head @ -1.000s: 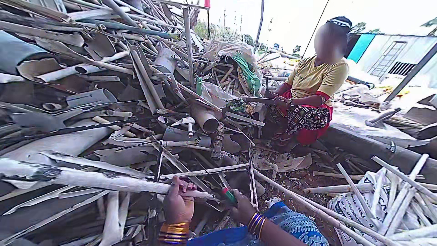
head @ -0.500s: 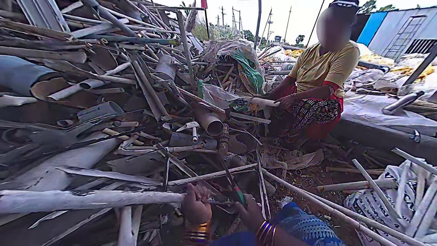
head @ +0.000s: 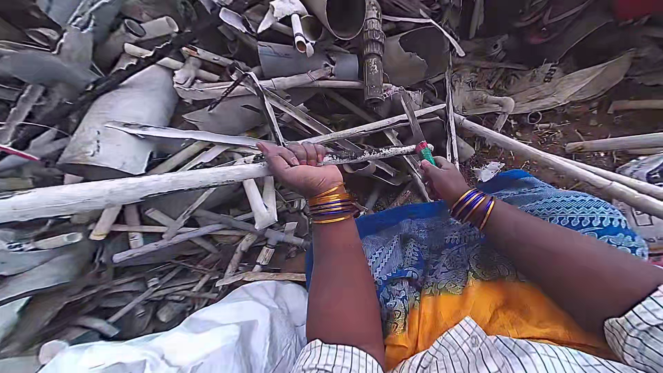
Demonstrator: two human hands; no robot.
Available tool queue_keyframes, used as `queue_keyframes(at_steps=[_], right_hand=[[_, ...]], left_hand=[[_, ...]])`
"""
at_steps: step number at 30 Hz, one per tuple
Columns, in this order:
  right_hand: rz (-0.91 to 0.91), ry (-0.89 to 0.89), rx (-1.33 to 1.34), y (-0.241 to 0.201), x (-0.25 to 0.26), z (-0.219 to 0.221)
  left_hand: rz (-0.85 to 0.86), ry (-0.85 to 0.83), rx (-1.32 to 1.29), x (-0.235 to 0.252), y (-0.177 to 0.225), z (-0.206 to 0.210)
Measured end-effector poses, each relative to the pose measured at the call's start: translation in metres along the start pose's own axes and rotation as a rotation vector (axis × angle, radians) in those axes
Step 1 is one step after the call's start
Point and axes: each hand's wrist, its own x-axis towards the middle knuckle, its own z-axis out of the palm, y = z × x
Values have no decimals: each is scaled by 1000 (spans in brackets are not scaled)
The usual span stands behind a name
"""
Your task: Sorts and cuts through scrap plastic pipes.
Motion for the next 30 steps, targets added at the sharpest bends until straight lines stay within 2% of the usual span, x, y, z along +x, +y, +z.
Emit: queue_keyframes(at_steps=[3, 7, 8, 10, 12, 14, 18, 20, 23, 24, 27, 28, 30], right_hand=[[119, -39, 125, 1, -3, 9], [35, -400, 82, -8, -52, 34], [16, -443, 63, -9, -59, 38], [3, -363, 32, 0, -51, 42], [131, -188, 81, 0, -31, 40], [199, -123, 181, -7, -23, 41], [95, -431, 180, -25, -65, 49], [116, -409, 173, -25, -63, 46], [281, -221, 278, -26, -47, 41], [278, -254, 289, -27, -51, 41], [167, -533, 224, -33, -80, 38], [154, -560, 211, -34, -82, 36], [232, -444, 265, -30, -72, 37]], left_hand=[[13, 2, -15, -3, -1, 4], [44, -1, 25, -5, -6, 5], [66, 12, 24, -6, -6, 6], [84, 20, 16, -7, -5, 4], [93, -6, -7, -8, -3, 3], [96, -42, -22, -10, -5, 3], [144, -126, -13, -11, -3, 5], [191, -222, -19, -9, 4, 0], [189, -339, -24, -14, 7, -1], [182, -361, -3, -14, 8, -3], [166, -367, 24, -10, 8, -10], [166, -358, 15, -9, 9, -11], [158, -372, -4, -11, 14, -15]])
